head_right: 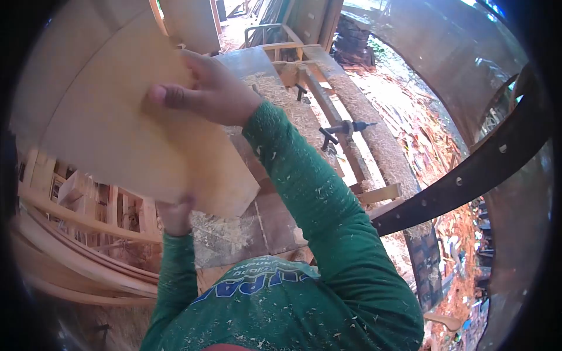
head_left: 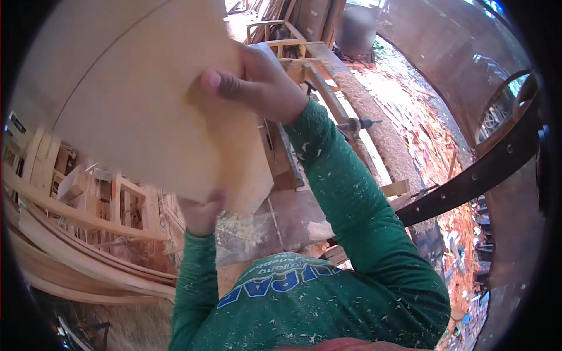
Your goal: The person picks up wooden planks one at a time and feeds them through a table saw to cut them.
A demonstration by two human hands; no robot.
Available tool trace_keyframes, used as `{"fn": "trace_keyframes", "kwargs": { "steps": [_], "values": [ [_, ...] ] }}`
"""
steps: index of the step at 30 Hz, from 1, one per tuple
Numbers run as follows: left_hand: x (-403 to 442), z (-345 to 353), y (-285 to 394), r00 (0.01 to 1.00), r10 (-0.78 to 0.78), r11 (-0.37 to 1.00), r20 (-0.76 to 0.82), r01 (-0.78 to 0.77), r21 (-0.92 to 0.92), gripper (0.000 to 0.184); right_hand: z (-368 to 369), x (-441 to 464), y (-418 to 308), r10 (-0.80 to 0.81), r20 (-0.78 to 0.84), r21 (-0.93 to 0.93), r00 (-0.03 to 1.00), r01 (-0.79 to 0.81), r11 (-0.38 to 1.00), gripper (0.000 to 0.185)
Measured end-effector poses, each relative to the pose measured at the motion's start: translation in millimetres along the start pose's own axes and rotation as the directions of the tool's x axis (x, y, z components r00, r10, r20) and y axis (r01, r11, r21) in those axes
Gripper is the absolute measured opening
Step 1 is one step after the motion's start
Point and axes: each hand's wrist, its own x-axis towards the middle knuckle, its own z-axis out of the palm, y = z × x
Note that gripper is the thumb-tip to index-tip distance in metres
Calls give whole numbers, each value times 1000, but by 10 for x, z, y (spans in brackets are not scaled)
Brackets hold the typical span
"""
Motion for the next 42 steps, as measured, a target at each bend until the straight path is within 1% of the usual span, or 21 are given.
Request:
{"fn": "trace_keyframes", "kwargs": {
  "steps": [1, 2, 4, 5, 8, 9, 10, 11, 13, 14, 15, 17, 18, 20, 23, 26, 29, 32, 38, 41, 42],
  "values": [
    [-29, 116, -207, 996, 25, 991, 89, -36, 126, 56, -94, -4, 156, 47, -7, 130, 999, -46, 990, 66],
    [-123, 197, -459, 983, -10, 961, 182, -41, 275, 58, -174, -68, 209, 73, -93, 135, 993, -60, 989, 65],
    [-358, 467, -622, 986, -103, 955, 131, 61, 290, 63, -384, -210, 238, 123, -260, 149, 958, -86, 985, 64],
    [-442, 593, -724, 983, -155, 947, 99, 120, 297, 66, -435, -241, 256, 46, -378, 55, 925, -27, 998, 62],
    [-571, 730, -1374, 980, -54, 766, 191, -82, 637, 73, -518, -336, 262, -171, -504, -142, 847, 115, 983, 57],
    [-576, 747, -1811, 975, -6, 791, 221, -131, 598, 73, -510, -347, 260, -164, -533, -144, 830, 102, 984, 58],
    [-508, 752, -2050, 970, -108, 928, 216, 21, 373, 70, -510, -336, 241, -151, -561, -144, 814, 83, 986, 60],
    [-437, 757, -2279, 955, -210, 974, 209, 187, 124, 68, -502, -337, 235, -134, -590, -143, 796, 60, 988, 61],
    [-263, 782, -2284, 885, -369, 908, 284, 409, -92, 59, -491, -298, 250, -236, -587, -202, 775, 141, 969, 62],
    [-143, 811, -2167, 889, -334, 943, 312, 320, 95, 56, -518, -252, 268, -299, -584, -242, 755, 191, 951, 62],
    [-20, 842, -2047, 892, -297, 939, 339, 209, 272, 53, -553, -218, 301, -312, -570, -252, 760, 200, 947, 63],
    [177, 964, -2021, 896, -263, 871, 358, 61, 488, 51, -674, -110, 401, -354, -535, -289, 768, 227, 930, 64],
    [250, 1029, -1984, 898, -299, 877, 323, 126, 463, 52, -743, -51, 464, -375, -515, -309, 771, 242, 920, 66],
    [397, 1174, -1936, 897, -367, 881, 245, 251, 400, 52, -874, -78, 642, -355, -519, -337, 778, 195, 921, 65],
    [438, 1354, -2015, 924, -328, 905, 194, 248, 346, 46, -1048, -181, 926, -292, -539, -355, 791, 101, 929, 65],
    [501, 1364, -2043, 890, -391, 904, 235, 323, 280, 46, -1200, -287, 1182, -233, -556, -373, 798, 10, 928, 64],
    [555, 1376, -2138, 926, -329, 842, 186, 199, 501, 47, -1295, -387, 1373, -175, -569, -374, 803, -64, 925, 64],
    [645, 1395, -2094, 885, -422, 840, 198, 300, 452, 49, -1342, -482, 1515, -121, -575, -371, 809, -126, 920, 63],
    [777, 1462, -2153, 909, -383, 857, 163, 284, 431, 44, -1409, -587, 1698, -62, -585, -366, 809, -194, 910, 62],
    [775, 1461, -2416, 906, -387, 831, 172, 261, 492, 49, -1439, -604, 1762, -45, -590, -364, 806, -215, 906, 62],
    [788, 1474, -2384, 908, -388, 839, 158, 277, 468, 51, -1445, -607, 1780, -41, -591, -363, 805, -220, 906, 62]
  ]
}}
